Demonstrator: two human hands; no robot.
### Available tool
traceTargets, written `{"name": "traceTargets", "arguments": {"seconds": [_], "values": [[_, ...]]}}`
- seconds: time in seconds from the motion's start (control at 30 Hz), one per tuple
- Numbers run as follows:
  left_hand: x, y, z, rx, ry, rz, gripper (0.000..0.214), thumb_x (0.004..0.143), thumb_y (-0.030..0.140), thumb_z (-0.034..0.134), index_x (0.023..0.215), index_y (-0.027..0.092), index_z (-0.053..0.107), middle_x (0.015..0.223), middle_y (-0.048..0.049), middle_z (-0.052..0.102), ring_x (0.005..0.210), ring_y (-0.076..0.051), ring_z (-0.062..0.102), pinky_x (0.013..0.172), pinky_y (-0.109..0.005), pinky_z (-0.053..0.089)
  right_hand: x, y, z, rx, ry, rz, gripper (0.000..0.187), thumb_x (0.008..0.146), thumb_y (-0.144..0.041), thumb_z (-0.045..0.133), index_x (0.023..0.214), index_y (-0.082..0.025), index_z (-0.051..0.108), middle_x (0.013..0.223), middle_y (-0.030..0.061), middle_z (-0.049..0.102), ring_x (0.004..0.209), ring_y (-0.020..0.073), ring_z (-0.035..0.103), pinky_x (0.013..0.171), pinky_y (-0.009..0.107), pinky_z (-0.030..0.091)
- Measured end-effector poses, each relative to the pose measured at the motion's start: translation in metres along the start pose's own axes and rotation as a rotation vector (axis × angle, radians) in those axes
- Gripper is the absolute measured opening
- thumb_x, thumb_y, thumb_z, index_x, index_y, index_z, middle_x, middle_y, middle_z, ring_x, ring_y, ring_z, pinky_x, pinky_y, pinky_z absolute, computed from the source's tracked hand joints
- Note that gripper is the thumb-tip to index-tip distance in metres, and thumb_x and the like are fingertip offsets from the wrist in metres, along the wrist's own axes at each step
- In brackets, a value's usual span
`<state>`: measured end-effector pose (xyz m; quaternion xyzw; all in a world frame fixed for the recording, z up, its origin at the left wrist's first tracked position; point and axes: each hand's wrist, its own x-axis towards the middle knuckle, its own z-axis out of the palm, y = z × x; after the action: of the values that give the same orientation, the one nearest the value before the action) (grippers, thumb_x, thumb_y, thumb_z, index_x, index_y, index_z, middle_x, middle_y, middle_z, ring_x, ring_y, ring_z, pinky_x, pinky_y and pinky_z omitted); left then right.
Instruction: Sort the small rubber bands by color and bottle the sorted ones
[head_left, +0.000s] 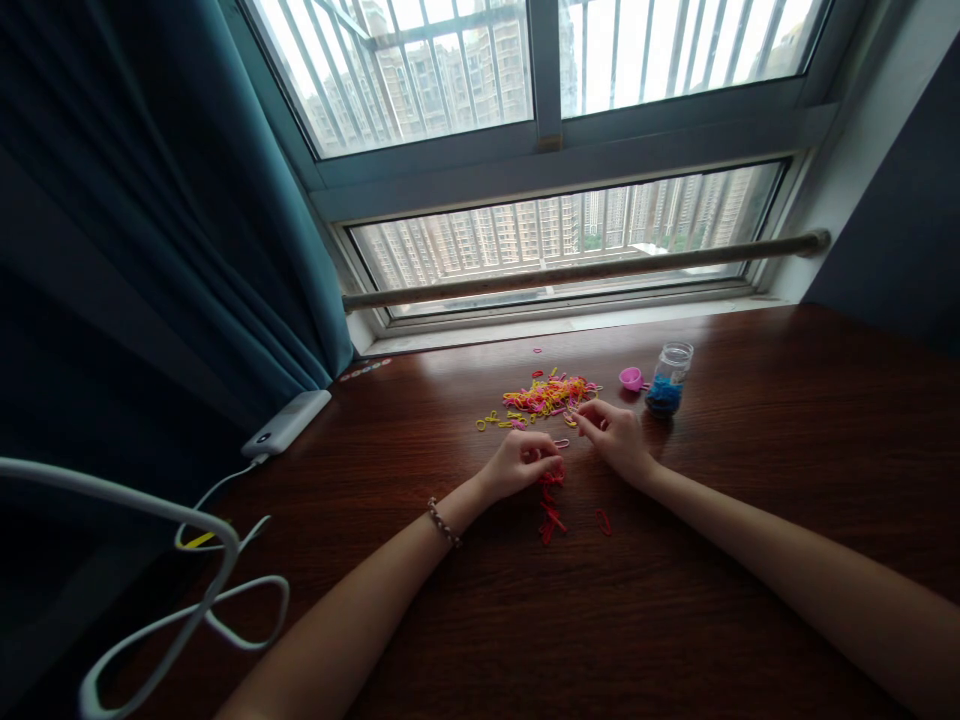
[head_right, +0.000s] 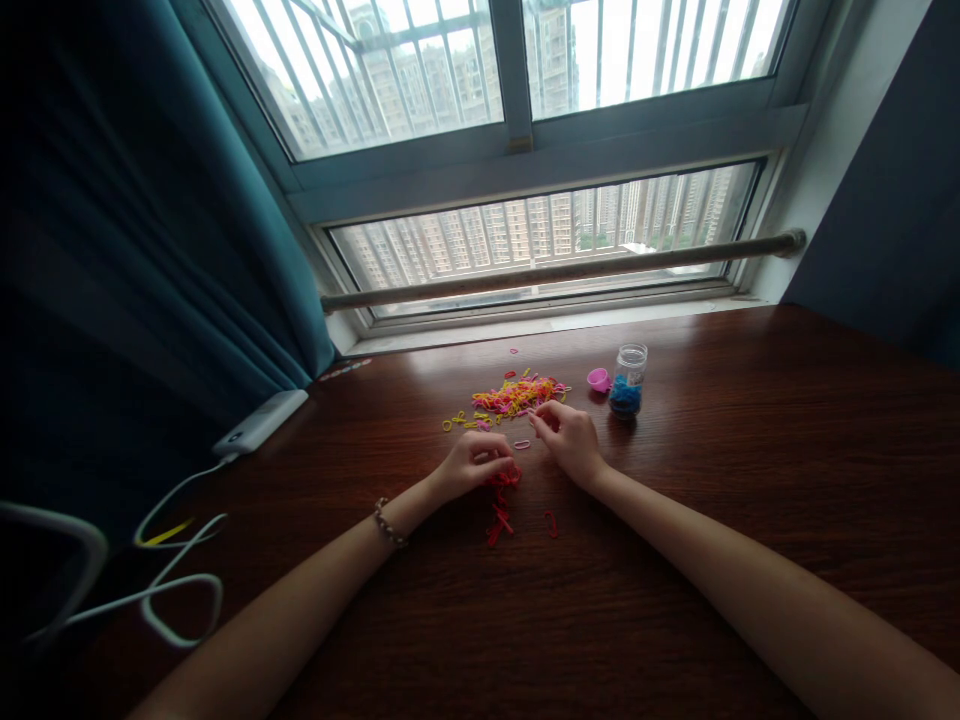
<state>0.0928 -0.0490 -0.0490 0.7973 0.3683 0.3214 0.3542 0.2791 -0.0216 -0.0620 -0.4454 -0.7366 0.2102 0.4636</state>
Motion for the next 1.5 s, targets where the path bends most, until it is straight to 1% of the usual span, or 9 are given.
{"name": "traceTargets", "arguments": {"seconds": [0.17,0.37,0.63,0.8,0.9,0.97,1.13,1.27,1.5], "values": [[0.0,0.002,0.001,0.154,0.008,0.138,0.032,0.081,0.035,0.049,0.065,0.012,0.065,0.07,-0.0061,0.059,0.065,-0.012,0.051,0.061,-0.023,0.038,0.003,0.007,0.0,-0.112,-0.046,0.01,0.031,0.081,-0.036,0.047,0.06,-0.02,0.064,0.058,0.0014,0.063,0.057,0.0146,0.055,0.056,0.024,0.036],[0.002,-0.007,0.003,0.273,0.24,0.007,0.041,0.086,0.037,0.039,0.063,0.013,0.063,0.061,-0.0047,0.061,0.057,-0.012,0.053,0.061,-0.023,0.04,0.003,0.005,0.001,-0.053,0.013,0.041,0.031,0.084,-0.033,0.041,0.066,-0.019,0.062,0.064,0.0013,0.065,0.056,0.0142,0.056,0.054,0.023,0.036],[-0.005,0.001,0.004,-0.075,-0.056,-0.026,0.046,0.085,0.044,0.037,0.066,0.011,0.062,0.055,-0.0046,0.061,0.047,-0.01,0.055,0.046,-0.019,0.041,0.003,0.006,0.002,-0.017,0.05,0.048,0.031,0.084,-0.035,0.04,0.07,-0.018,0.061,0.062,0.0019,0.064,0.048,0.0126,0.051,0.049,0.023,0.035],[-0.002,-0.012,-0.008,0.082,0.273,-0.056,0.043,0.086,0.042,0.037,0.066,0.012,0.06,0.052,-0.0028,0.057,0.043,-0.01,0.051,0.045,-0.02,0.041,0.005,0.01,0.0,-0.044,0.043,0.038,0.029,0.084,-0.035,0.039,0.076,-0.018,0.062,0.066,0.0026,0.065,0.052,0.0137,0.052,0.053,0.024,0.039],[0.0,-0.029,-0.028,0.428,0.487,-0.033,0.026,0.084,0.033,0.043,0.081,0.014,0.061,0.074,-0.0064,0.063,0.067,-0.016,0.058,0.067,-0.028,0.047,0.009,0.018,-0.004,-0.115,0.059,-0.016,0.024,0.083,-0.03,0.042,0.083,-0.018,0.062,0.074,0.0049,0.064,0.066,0.0171,0.057,0.062,0.028,0.043],[0.001,-0.04,-0.041,0.629,0.522,-0.016,0.024,0.083,0.026,0.043,0.098,0.015,0.058,0.098,-0.0098,0.062,0.096,-0.021,0.055,0.087,-0.035,0.041,0.013,0.026,-0.006,-0.151,0.064,-0.067,0.022,0.081,-0.025,0.042,0.089,-0.018,0.062,0.084,0.0069,0.063,0.078,0.0194,0.057,0.071,0.031,0.044],[0.005,-0.062,-0.055,0.843,0.301,-0.153,0.046,0.085,0.027,0.039,0.131,0.02,0.032,0.133,-0.0069,0.04,0.13,-0.023,0.023,0.106,-0.048,0.013,0.02,0.045,0.001,-0.2,-0.001,-0.116,0.034,0.079,-0.023,0.045,0.112,-0.016,0.052,0.117,0.0123,0.052,0.11,0.0226,0.047,0.094,0.039,0.037],[0.007,-0.065,-0.054,0.804,0.14,-0.178,0.042,0.089,0.035,0.03,0.129,0.023,0.035,0.132,-0.0056,0.042,0.129,-0.021,0.025,0.105,-0.05,0.013,0.02,0.052,0.008,-0.279,-0.101,-0.082,0.043,0.08,-0.028,0.047,0.12,-0.015,0.046,0.126,0.0156,0.045,0.119,0.0251,0.039,0.098,0.043,0.033],[0.004,-0.068,-0.06,0.613,0.414,-0.165,0.028,0.086,0.028,0.039,0.106,0.016,0.054,0.102,-0.0091,0.063,0.093,-0.019,0.058,0.091,-0.038,0.038,0.015,0.035,0.001,-0.215,-0.3,-0.224,0.029,0.084,-0.028,0.043,0.107,-0.021,0.059,0.121,0.0093,0.052,0.113,0.0213,0.047,0.095,0.039,0.039]]}}
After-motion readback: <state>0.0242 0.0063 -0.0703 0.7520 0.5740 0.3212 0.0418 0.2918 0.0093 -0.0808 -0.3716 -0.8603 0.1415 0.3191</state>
